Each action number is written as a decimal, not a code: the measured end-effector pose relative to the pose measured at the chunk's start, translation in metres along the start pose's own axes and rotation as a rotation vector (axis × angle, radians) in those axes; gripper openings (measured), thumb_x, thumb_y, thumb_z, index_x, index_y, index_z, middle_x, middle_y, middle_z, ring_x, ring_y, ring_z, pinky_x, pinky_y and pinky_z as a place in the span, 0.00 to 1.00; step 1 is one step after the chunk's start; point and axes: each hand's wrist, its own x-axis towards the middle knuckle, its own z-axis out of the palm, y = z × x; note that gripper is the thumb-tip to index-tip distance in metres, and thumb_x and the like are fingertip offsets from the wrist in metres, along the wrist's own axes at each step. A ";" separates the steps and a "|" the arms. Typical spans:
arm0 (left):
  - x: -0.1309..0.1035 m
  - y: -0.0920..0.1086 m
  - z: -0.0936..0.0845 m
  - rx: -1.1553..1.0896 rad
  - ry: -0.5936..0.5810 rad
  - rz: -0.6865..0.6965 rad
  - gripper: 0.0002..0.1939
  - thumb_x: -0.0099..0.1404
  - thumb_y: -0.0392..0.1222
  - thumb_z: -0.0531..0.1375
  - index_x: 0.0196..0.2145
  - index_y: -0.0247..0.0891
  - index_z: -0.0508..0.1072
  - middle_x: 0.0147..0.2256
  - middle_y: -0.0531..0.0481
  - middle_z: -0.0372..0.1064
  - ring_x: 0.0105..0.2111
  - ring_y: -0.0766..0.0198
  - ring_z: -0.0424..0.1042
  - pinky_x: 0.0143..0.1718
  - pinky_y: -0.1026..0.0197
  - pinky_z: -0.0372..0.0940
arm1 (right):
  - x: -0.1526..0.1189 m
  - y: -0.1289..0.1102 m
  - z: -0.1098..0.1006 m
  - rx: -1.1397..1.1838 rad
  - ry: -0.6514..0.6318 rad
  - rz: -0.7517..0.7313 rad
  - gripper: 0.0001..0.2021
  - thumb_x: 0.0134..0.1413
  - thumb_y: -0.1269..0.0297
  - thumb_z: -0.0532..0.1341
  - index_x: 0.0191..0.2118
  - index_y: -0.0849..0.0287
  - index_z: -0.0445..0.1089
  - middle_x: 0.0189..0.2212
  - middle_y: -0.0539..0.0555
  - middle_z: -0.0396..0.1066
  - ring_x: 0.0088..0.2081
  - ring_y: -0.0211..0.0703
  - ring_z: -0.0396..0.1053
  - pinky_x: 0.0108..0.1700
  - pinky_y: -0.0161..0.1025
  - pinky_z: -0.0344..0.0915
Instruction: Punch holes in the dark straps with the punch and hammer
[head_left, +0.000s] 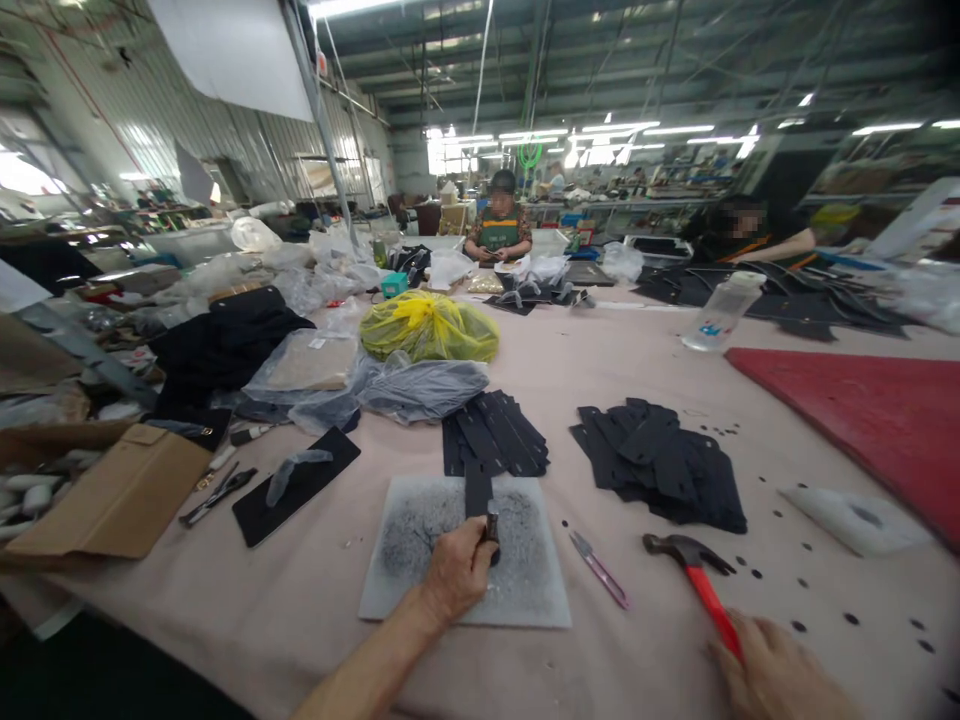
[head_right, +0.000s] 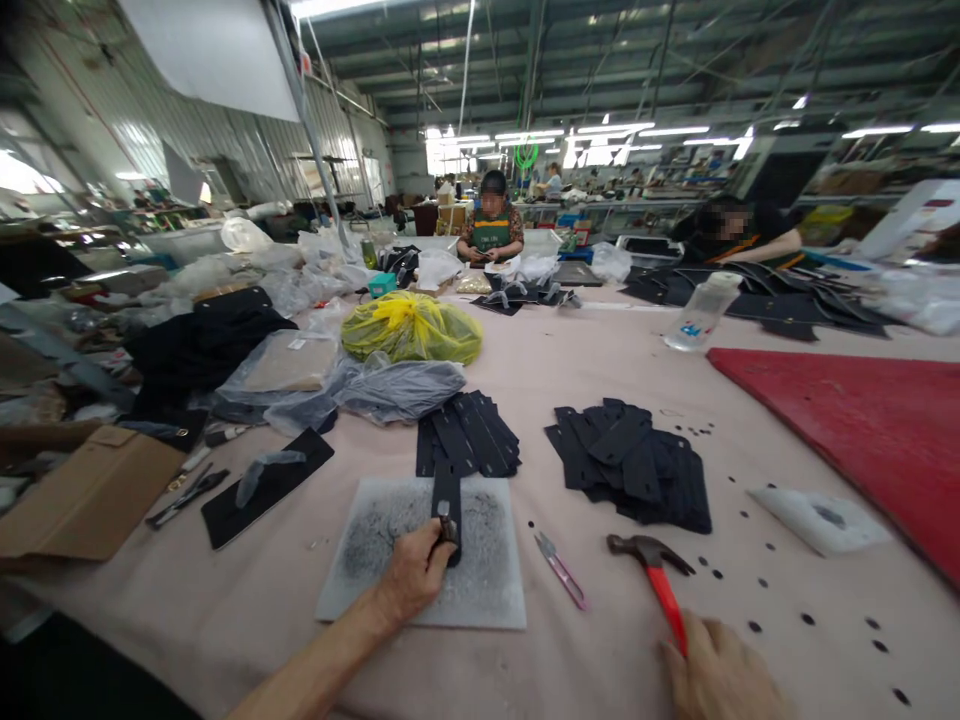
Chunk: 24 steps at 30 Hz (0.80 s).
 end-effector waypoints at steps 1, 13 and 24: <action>0.000 0.002 -0.002 -0.009 -0.009 0.001 0.10 0.66 0.34 0.53 0.44 0.36 0.69 0.34 0.46 0.73 0.34 0.59 0.74 0.37 0.60 0.68 | 0.004 -0.015 0.005 -0.019 0.016 -0.032 0.18 0.54 0.50 0.51 0.40 0.56 0.70 0.42 0.65 0.70 0.43 0.66 0.69 0.45 0.63 0.64; 0.008 -0.002 -0.002 -0.006 -0.026 -0.044 0.10 0.66 0.36 0.53 0.39 0.38 0.74 0.34 0.47 0.76 0.35 0.59 0.75 0.38 0.60 0.69 | 0.025 -0.171 0.098 0.159 -0.223 -0.510 0.25 0.56 0.61 0.59 0.60 0.55 0.62 0.63 0.54 0.58 0.64 0.57 0.48 0.65 0.59 0.39; 0.008 -0.005 -0.002 -0.018 0.021 -0.158 0.12 0.65 0.40 0.53 0.39 0.39 0.77 0.39 0.45 0.78 0.42 0.54 0.76 0.46 0.55 0.69 | 0.054 -0.174 0.094 0.172 -0.326 -0.561 0.27 0.52 0.59 0.62 0.59 0.48 0.63 0.64 0.54 0.54 0.65 0.60 0.43 0.63 0.64 0.32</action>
